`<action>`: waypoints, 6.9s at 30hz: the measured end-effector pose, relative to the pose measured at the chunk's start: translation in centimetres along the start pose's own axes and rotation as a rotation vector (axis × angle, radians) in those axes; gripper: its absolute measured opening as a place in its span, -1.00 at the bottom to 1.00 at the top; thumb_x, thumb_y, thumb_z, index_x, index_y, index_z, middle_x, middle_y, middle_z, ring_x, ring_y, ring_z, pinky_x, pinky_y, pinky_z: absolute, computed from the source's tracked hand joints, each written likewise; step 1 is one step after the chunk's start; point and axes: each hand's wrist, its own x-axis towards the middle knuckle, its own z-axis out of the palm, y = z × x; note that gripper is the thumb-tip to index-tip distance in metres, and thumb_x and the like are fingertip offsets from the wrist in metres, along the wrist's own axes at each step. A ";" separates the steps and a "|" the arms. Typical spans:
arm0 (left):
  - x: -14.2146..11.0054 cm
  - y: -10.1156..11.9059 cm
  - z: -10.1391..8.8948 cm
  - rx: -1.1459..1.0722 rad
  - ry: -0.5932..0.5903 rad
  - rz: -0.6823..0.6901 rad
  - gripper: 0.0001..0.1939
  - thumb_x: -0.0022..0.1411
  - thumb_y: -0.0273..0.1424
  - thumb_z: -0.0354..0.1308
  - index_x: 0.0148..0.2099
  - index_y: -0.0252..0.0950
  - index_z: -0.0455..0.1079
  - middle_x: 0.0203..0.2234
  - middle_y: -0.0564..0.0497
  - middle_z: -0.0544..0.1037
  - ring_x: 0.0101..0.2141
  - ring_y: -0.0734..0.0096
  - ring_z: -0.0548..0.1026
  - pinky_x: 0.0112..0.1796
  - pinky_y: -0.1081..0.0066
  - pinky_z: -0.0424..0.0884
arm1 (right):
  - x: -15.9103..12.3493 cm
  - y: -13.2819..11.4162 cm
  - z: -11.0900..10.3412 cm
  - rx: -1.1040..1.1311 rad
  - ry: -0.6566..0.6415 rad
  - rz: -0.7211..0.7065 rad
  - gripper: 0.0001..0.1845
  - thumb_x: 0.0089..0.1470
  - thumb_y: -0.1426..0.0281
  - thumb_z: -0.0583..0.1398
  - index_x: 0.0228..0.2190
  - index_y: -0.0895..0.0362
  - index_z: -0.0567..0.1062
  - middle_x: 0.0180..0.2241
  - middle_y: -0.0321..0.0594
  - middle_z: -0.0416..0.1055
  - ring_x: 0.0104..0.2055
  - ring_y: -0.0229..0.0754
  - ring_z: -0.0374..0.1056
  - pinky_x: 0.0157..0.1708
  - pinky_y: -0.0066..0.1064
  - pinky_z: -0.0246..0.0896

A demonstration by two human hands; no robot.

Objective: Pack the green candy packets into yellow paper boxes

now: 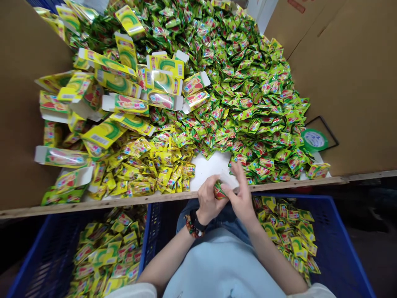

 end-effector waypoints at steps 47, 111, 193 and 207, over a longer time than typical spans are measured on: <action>0.4 0.6 -0.2 0.045 -0.139 -0.102 -0.62 0.34 -0.34 -0.14 0.16 -0.30 0.14 -0.17 -0.20 0.40 -0.20 0.19 0.45 -0.26 0.25 0.43 | -0.1 0.5 0.4 -0.248 -0.237 -0.419 -0.54 0.23 0.42 0.10 0.15 0.07 0.40 0.06 -0.08 0.48 0.07 -0.05 0.45 0.06 -0.18 0.41; 15.7 -5.3 -12.0 0.328 0.215 -0.091 -0.83 0.28 -0.29 0.08 -0.22 -0.29 0.38 -0.22 -0.08 0.43 -0.15 0.24 0.41 -0.15 0.29 0.32 | 2.8 0.2 -3.1 0.118 0.137 -0.020 -0.79 0.16 0.23 0.20 -0.20 0.06 0.50 -0.22 -0.24 0.48 -0.19 -0.18 0.40 -0.16 -0.33 0.36; -0.1 -1.2 -0.2 0.067 -0.185 -0.007 -0.42 0.28 -0.25 -0.01 0.26 -0.33 -0.03 -0.04 -0.26 0.36 -0.10 0.09 0.46 -0.27 0.23 0.49 | 0.4 0.1 0.9 0.088 -0.138 -0.012 -0.67 0.16 0.28 0.21 -0.04 0.03 0.57 0.00 -0.18 0.52 0.06 0.03 0.46 0.10 -0.04 0.36; 7.2 -3.6 -6.5 0.409 -0.167 -0.069 -0.53 0.30 -0.16 0.07 0.17 -0.25 0.30 0.00 -0.21 0.40 0.00 0.02 0.35 -0.02 0.08 0.35 | -1.9 2.1 -10.6 -0.840 0.033 -0.146 -0.82 0.08 0.28 0.23 -0.36 0.01 0.66 -0.36 -0.07 0.63 -0.37 0.02 0.54 -0.33 -0.18 0.43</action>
